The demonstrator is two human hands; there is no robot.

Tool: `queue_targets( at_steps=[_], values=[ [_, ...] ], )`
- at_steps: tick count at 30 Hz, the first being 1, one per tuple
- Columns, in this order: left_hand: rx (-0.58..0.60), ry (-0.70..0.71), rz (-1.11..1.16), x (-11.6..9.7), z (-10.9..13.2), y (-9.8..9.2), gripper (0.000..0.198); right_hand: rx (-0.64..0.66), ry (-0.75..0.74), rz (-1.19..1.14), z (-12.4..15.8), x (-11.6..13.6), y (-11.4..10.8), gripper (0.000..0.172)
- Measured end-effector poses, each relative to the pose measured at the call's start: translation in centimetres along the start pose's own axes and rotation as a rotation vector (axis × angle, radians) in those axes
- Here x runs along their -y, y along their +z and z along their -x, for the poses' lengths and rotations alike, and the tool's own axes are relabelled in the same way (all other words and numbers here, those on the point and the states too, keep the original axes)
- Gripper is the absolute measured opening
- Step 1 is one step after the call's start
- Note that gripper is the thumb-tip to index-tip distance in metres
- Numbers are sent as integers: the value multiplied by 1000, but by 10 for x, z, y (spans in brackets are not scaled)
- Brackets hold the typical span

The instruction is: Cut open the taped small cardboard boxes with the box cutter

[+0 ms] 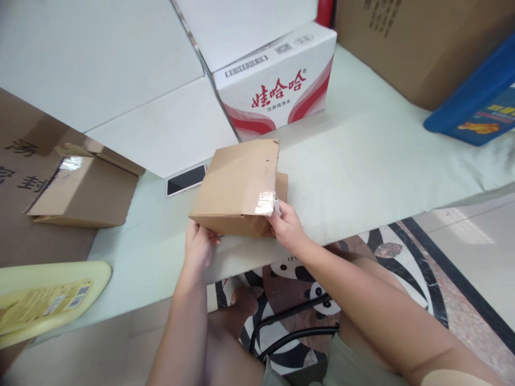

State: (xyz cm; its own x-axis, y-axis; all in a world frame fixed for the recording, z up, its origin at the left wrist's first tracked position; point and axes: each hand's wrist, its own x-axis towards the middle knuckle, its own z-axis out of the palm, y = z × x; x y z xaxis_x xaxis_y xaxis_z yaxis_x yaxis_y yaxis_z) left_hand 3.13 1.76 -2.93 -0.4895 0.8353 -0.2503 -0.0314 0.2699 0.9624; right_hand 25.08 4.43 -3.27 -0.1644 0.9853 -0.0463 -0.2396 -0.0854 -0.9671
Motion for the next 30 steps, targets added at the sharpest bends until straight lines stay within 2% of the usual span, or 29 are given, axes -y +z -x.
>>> queue_targets(
  at_steps=[10, 30],
  values=[
    [16, -30, 53, -5, 2, 1, 33, -15, 7, -4, 0, 0, 1, 61],
    [1, -77, 47, 0, -2, -1, 40, 11, 31, 41, 0, -4, 1, 65]
  ],
)
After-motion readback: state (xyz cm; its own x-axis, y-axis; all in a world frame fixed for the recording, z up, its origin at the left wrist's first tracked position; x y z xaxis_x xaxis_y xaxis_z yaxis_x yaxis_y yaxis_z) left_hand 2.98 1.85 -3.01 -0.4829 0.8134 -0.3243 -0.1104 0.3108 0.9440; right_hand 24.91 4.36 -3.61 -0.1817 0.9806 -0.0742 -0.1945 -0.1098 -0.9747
